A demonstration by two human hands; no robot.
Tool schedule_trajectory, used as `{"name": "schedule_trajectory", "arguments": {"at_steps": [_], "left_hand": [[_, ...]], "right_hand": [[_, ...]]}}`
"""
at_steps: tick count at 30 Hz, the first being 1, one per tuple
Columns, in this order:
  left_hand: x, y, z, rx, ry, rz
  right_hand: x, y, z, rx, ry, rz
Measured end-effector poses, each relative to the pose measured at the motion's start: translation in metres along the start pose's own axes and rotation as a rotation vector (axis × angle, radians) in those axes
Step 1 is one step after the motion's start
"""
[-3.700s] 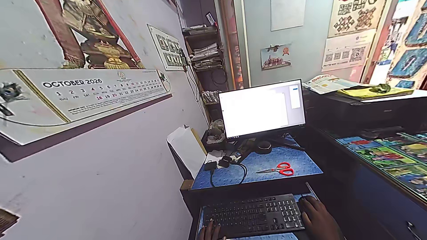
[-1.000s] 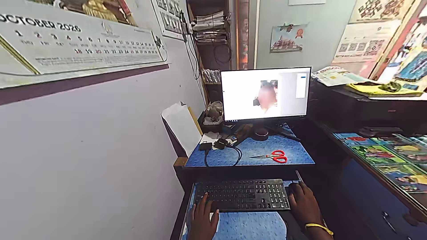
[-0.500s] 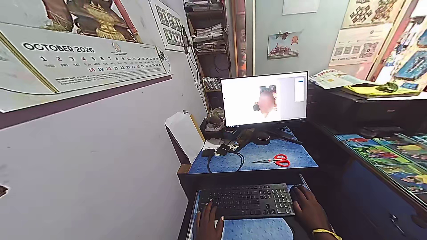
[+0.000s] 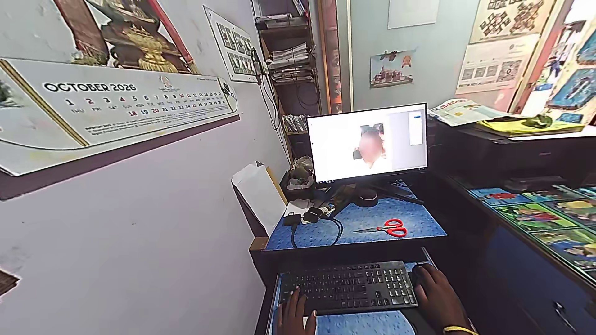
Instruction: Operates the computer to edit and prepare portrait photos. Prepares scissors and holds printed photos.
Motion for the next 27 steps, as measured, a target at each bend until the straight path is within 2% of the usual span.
{"name": "schedule_trajectory", "arguments": {"at_steps": [6, 11, 16, 23, 27], "left_hand": [[0.0001, 0.0013, 0.0006, 0.016, -0.01, 0.015], [-0.0015, 0.0006, 0.0026, 0.03, -0.012, 0.024], [-0.0008, 0.0005, 0.0012, 0.018, 0.004, 0.01], [0.0003, -0.0014, -0.0009, -0.013, 0.008, 0.022], [0.0007, -0.0013, -0.0018, -0.032, 0.004, 0.019]], "right_hand": [[0.0004, 0.0007, -0.0019, -0.055, 0.003, 0.059], [0.0, 0.0011, -0.0021, -0.031, 0.008, 0.052], [0.0001, -0.0005, -0.0034, -0.045, -0.011, 0.126], [-0.0018, 0.0022, -0.0004, -0.099, -0.045, -0.009], [-0.0035, 0.0014, -0.0039, -0.102, -0.061, -0.01]]}}
Point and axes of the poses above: each hand's wrist, its own y-axis away from the middle knuckle, its own z-axis out of the palm, x = y × z, the point moved 4 cm from there along -y, towards the middle knuckle, and after that the axes turned 10 degrees about x, right-handed, at the moved point
